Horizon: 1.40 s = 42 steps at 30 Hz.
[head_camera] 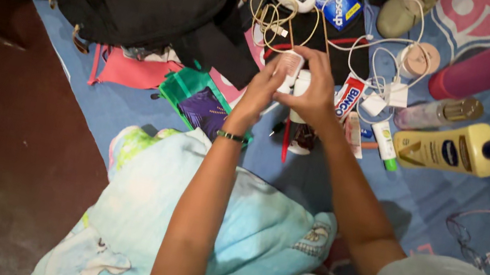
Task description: The person sits on a bed and packs personal items into a green zippered pouch, placing a phone, toothpaste, and small bottles inside, then coils a charging cable and places it with a charger into the pouch. A backpack rests nearby on the bed.
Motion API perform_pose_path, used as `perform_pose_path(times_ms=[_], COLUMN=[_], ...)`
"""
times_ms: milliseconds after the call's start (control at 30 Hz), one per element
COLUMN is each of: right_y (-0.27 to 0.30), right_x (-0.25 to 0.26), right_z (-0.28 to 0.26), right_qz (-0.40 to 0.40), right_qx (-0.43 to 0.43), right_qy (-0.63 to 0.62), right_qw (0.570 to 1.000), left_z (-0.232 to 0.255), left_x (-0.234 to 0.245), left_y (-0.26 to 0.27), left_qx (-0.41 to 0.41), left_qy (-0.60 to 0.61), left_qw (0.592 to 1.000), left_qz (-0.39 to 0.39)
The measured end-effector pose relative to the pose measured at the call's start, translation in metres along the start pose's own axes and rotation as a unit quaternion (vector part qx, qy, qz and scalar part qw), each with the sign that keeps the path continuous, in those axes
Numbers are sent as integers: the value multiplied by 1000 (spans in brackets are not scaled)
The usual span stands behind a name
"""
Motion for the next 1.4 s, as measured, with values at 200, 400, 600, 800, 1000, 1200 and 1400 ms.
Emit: perform_pose_path(times_ms=[200, 400, 600, 800, 1000, 1200, 1400], right_y=[23, 59, 107, 120, 107, 93, 85], right_x=[-7, 25, 88, 115, 119, 107, 93], right_z=[21, 130, 129, 80, 70, 81, 82], right_qz=[44, 106, 90, 120, 77, 98, 82], right_qx=[21, -364, -287, -242, -175, -87, -114], right_qy=[1, -467, -241, 51, 194, 294, 276], right_qw=[999, 799, 923, 961, 962, 947, 951], left_z=[21, 30, 34, 30, 6, -51, -78], left_x=[-22, -44, -72, -106, -130, -134, -128], left_y=[-7, -2, 6, 20, 21, 7, 1], left_qx=[-14, 75, -71, -106, -58, -52, 103], left_qy=[-52, -31, -325, -391, -400, -399, -361], left_qw=[997, 994, 942, 914, 915, 916, 926], left_qz=[61, 70, 41, 10, -18, 8, -28])
Point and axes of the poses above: each hand's wrist, its own y-axis away from the middle knuckle, its own x-axis out of the back of the hand, z = x × y, the point moved 2 cm from there along -y, towards the middle knuckle, and after that the axes turned 7 degrees about y, right-handed, at the moved point
